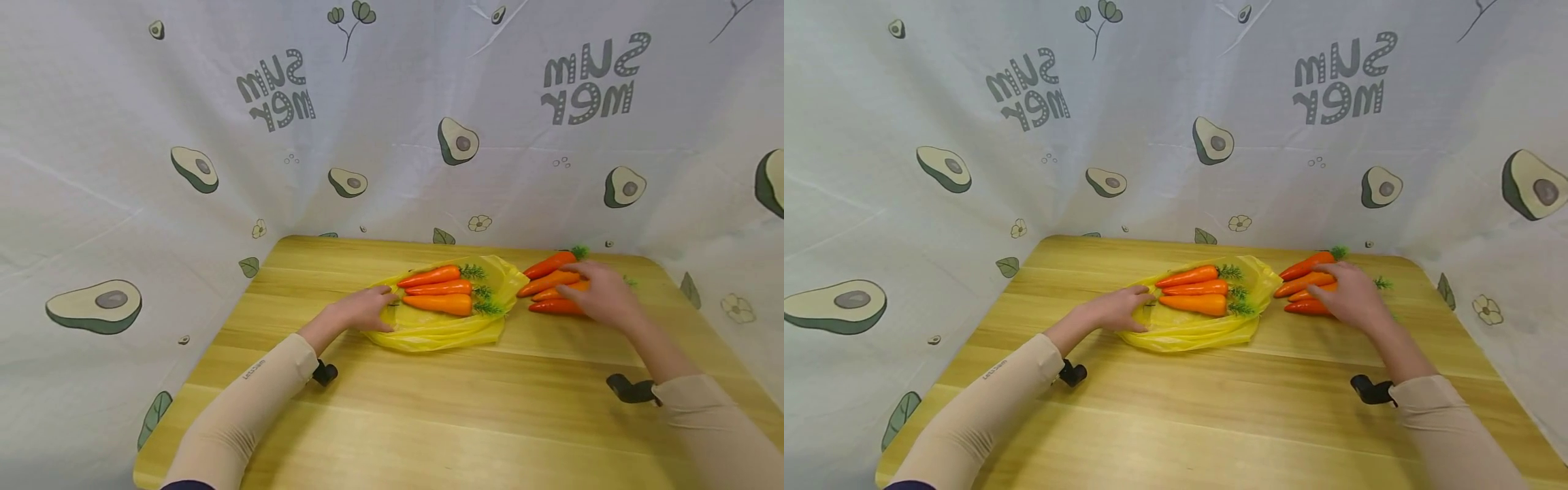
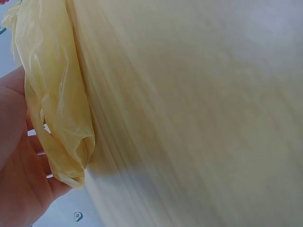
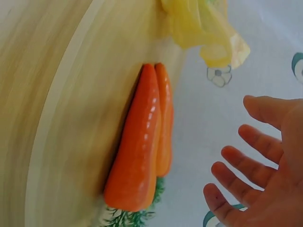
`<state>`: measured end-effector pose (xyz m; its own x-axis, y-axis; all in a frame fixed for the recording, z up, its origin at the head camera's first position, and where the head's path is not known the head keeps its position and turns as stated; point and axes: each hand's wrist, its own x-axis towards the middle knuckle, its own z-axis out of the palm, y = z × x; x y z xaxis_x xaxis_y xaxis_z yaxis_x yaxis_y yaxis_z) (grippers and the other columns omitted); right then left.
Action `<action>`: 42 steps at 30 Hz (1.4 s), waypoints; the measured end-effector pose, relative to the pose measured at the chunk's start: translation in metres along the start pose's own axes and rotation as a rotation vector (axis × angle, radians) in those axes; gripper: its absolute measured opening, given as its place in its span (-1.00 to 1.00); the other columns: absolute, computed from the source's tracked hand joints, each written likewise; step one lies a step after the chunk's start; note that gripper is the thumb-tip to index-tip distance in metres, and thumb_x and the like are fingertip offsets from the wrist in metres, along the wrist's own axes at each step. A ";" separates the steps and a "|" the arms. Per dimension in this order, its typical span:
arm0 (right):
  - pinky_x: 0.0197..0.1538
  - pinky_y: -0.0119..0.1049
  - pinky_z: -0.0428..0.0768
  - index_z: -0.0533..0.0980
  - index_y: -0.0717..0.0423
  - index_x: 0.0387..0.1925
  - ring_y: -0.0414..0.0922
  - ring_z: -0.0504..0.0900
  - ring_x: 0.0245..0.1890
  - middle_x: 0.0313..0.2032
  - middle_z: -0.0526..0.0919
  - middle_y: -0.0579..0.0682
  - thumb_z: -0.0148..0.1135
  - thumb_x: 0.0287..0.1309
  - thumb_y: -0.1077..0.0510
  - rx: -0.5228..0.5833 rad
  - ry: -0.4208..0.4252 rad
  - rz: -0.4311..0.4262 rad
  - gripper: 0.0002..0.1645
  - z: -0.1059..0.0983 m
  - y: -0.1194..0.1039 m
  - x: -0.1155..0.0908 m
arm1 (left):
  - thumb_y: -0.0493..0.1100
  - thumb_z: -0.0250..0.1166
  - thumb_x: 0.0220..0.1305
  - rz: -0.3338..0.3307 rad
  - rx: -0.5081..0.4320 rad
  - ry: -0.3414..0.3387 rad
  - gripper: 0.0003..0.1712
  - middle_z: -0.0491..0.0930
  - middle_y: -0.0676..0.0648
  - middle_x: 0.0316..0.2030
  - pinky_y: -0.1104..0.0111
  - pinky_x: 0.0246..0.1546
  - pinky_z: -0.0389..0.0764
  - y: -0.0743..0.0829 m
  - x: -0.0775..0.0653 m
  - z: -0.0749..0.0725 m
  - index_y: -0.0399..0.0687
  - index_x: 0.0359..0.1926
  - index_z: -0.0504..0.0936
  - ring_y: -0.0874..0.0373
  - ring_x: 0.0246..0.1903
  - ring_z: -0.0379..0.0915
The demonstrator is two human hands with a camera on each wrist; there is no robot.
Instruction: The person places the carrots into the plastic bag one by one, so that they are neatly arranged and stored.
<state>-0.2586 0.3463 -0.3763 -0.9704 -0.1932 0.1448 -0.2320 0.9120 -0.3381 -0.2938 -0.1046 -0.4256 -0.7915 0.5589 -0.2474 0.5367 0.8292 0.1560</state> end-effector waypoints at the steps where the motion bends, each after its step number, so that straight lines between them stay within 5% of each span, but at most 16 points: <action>1: 0.20 0.47 0.29 0.38 0.44 0.29 0.54 0.32 0.20 0.24 0.39 0.55 0.17 0.39 -0.14 0.000 -0.015 0.012 -0.23 -0.001 0.003 0.000 | 0.27 0.30 0.32 0.001 0.007 -0.002 -0.09 0.14 -0.15 0.53 0.08 0.46 0.26 0.000 0.000 0.000 0.08 0.55 0.22 -0.10 0.48 0.16; 11: 0.18 0.47 0.32 0.29 0.53 0.34 0.57 0.31 0.18 0.23 0.34 0.64 0.14 0.38 -0.25 -0.004 -0.096 0.049 -0.05 -0.003 0.023 -0.005 | 0.22 0.33 0.31 0.005 -0.005 -0.012 -0.10 0.16 -0.14 0.53 0.08 0.44 0.29 -0.003 0.003 0.000 0.08 0.55 0.23 -0.11 0.46 0.20; 21: 0.13 0.46 0.35 0.36 0.42 0.31 0.54 0.38 0.13 0.24 0.33 0.63 0.25 0.35 -0.12 0.022 -0.095 0.035 -0.21 -0.003 0.049 -0.008 | 0.21 0.34 0.31 0.023 -0.021 -0.025 -0.11 0.14 -0.13 0.54 0.08 0.43 0.31 -0.006 0.003 0.001 0.07 0.55 0.23 -0.10 0.47 0.19; 42: 0.05 0.39 0.45 0.35 0.56 0.26 0.54 0.43 0.05 0.13 0.38 0.70 0.28 0.28 -0.25 -0.026 -0.140 0.089 -0.03 0.010 0.076 -0.017 | 0.21 0.34 0.31 0.016 -0.005 -0.034 -0.12 0.12 -0.10 0.55 0.09 0.46 0.27 -0.007 0.007 0.002 0.09 0.54 0.25 -0.08 0.49 0.15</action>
<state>-0.2602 0.4155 -0.4139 -0.9873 -0.1583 -0.0158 -0.1451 0.9364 -0.3194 -0.3023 -0.1063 -0.4305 -0.7723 0.5716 -0.2771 0.5477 0.8202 0.1655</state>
